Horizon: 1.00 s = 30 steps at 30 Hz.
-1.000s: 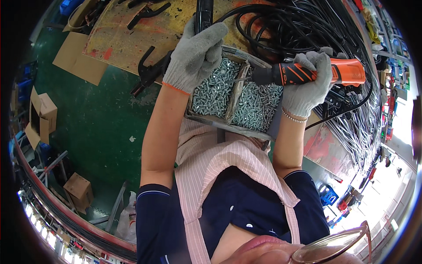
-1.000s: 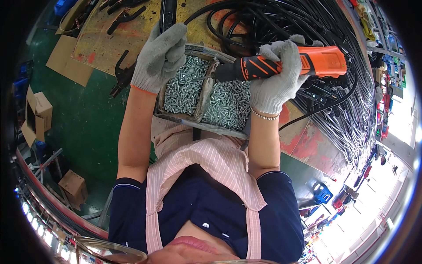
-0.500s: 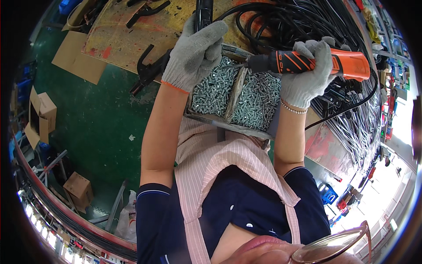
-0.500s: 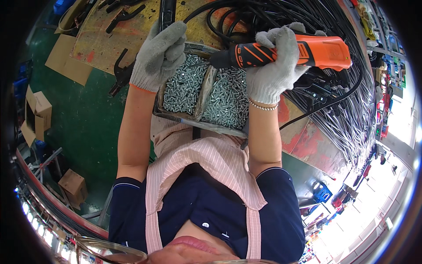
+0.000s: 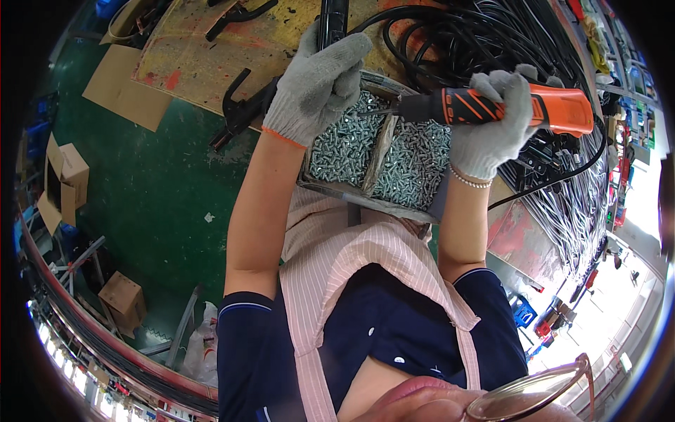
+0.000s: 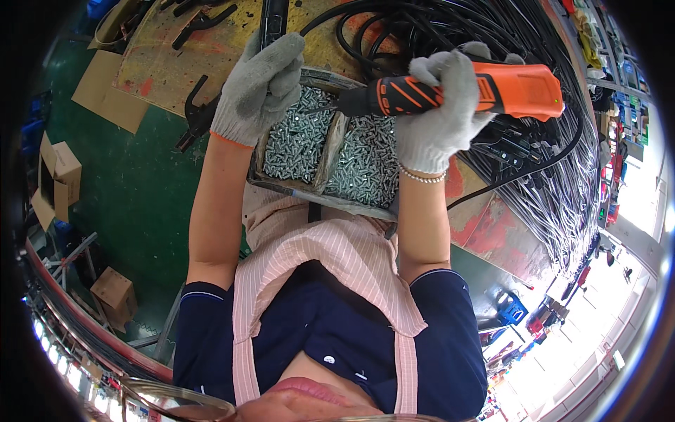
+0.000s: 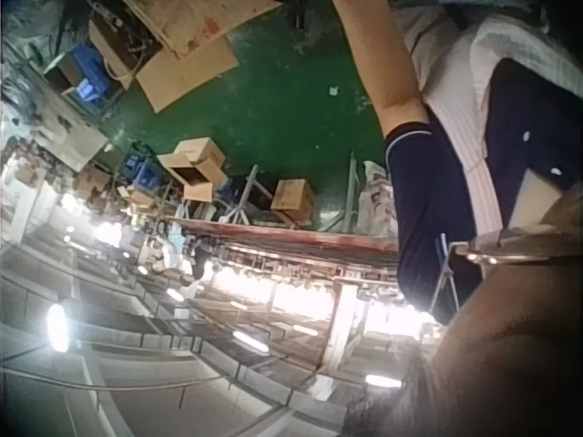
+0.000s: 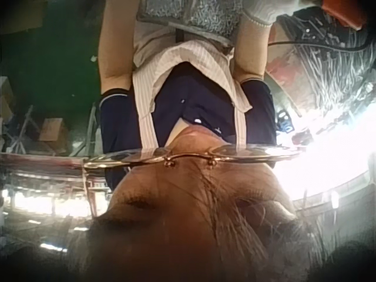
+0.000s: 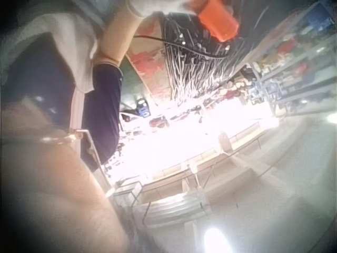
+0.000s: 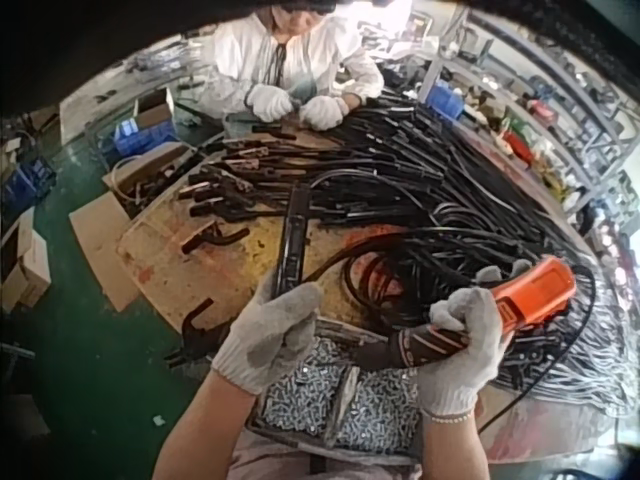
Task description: The person secures a screw into a metal component using an electric screwdriver.
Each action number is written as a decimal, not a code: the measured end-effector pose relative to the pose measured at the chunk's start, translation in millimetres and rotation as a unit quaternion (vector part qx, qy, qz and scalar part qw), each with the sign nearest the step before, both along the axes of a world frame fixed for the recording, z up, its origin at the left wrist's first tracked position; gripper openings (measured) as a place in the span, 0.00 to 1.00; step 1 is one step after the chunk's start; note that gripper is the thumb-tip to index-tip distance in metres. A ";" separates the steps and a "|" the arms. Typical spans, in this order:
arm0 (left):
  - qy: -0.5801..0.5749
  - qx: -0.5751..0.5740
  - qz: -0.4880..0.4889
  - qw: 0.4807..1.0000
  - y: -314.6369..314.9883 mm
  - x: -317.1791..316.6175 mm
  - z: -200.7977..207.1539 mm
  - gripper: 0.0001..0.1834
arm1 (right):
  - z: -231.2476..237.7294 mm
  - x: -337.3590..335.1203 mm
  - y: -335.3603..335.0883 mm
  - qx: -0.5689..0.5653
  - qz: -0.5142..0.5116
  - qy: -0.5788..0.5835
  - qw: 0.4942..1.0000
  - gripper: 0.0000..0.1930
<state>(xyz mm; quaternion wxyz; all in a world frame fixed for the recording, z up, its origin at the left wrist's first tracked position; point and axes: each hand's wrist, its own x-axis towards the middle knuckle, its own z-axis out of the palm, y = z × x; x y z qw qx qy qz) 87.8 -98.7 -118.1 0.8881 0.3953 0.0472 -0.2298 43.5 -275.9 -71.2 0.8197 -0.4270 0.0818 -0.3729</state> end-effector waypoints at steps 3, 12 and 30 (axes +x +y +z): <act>-0.018 -0.029 0.003 0.999 1.3 0.0 -4.2 0.04 | -1.2 -4.9 -22.1 0.033 0.050 -0.032 0.998 0.16; -0.029 -0.042 -0.001 0.999 3.1 -0.7 -1.8 0.04 | 29.8 -23.9 -36.0 0.161 0.099 -0.113 0.975 0.10; 0.164 -0.038 0.056 0.984 -32.4 -92.5 2.4 0.38 | 17.7 -60.0 -39.1 0.200 0.117 -0.138 0.963 0.10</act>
